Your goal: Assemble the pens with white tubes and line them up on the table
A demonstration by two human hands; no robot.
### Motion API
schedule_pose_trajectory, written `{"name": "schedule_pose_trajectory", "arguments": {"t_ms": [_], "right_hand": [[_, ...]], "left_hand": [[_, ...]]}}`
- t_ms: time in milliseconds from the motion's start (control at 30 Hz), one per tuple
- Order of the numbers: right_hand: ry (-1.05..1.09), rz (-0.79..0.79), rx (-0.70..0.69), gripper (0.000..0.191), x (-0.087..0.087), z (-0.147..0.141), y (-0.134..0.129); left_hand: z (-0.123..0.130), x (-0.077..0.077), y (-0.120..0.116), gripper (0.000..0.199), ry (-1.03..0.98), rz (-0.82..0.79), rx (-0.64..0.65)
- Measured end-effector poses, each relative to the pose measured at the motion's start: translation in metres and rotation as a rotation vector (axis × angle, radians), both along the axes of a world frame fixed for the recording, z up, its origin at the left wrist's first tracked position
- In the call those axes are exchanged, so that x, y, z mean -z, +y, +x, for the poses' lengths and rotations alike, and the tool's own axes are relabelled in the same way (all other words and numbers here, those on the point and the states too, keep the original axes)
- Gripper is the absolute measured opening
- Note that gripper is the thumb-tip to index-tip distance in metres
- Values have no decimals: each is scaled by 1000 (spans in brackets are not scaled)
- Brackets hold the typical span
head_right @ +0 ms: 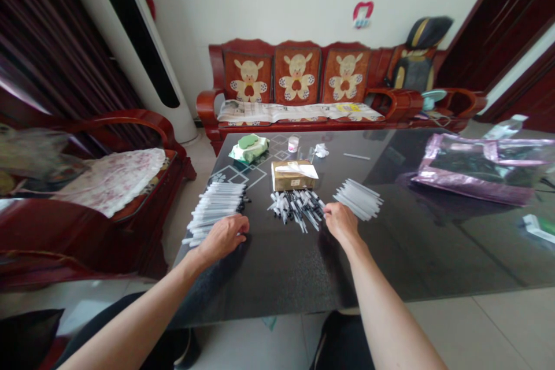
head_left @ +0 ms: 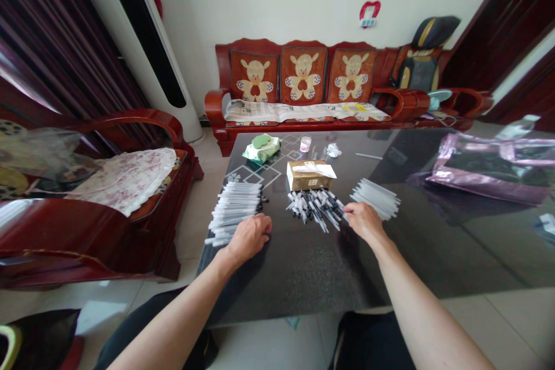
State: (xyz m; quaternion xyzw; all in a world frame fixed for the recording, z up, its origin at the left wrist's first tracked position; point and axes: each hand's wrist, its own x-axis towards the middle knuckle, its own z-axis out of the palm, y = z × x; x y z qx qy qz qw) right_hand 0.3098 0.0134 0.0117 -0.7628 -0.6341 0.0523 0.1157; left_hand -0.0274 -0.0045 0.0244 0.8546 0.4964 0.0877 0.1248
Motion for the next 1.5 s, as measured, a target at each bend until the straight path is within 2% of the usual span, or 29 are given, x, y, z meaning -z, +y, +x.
{"name": "schedule_pose_trajectory", "arguments": {"t_ms": [267,400,633,833,900,1000,1100,1200,1267,1367,1500], "right_hand": [[-26,-35,-28,24,11,-4,5],[-14,-40,-76,18,10,-15,4],[-39,-94,-58,16,12,-37,0],[-19,-64,-40,19,7,-35,2],[54,-22,-19,19,3,-31,2],[345,-30,-2,22,-3,-29,-2],[631,-133,-112,25,-6,-39,-11],[765,-234,-276,25,-6,-57,-23],[808,-301,-360,24,-3,-70,-30],[826,-362,-449,22,1,-87,-38],[820,-390,-520,21,1,-93,-40]], "left_hand": [[26,5,-15,4,-49,-35,78],[28,7,-16,6,-67,-28,95],[28,12,-16,9,-104,-32,121],[28,13,-15,11,-158,-13,118],[28,11,-15,12,-222,-2,109],[30,9,-15,12,-374,-14,56],[32,9,-12,13,-559,-135,-36],[33,13,-8,22,-799,-394,-127],[34,17,-5,32,-987,-555,-190],[34,19,-2,41,-1209,-708,-275],[34,16,-1,40,-1299,-775,-347]]}}
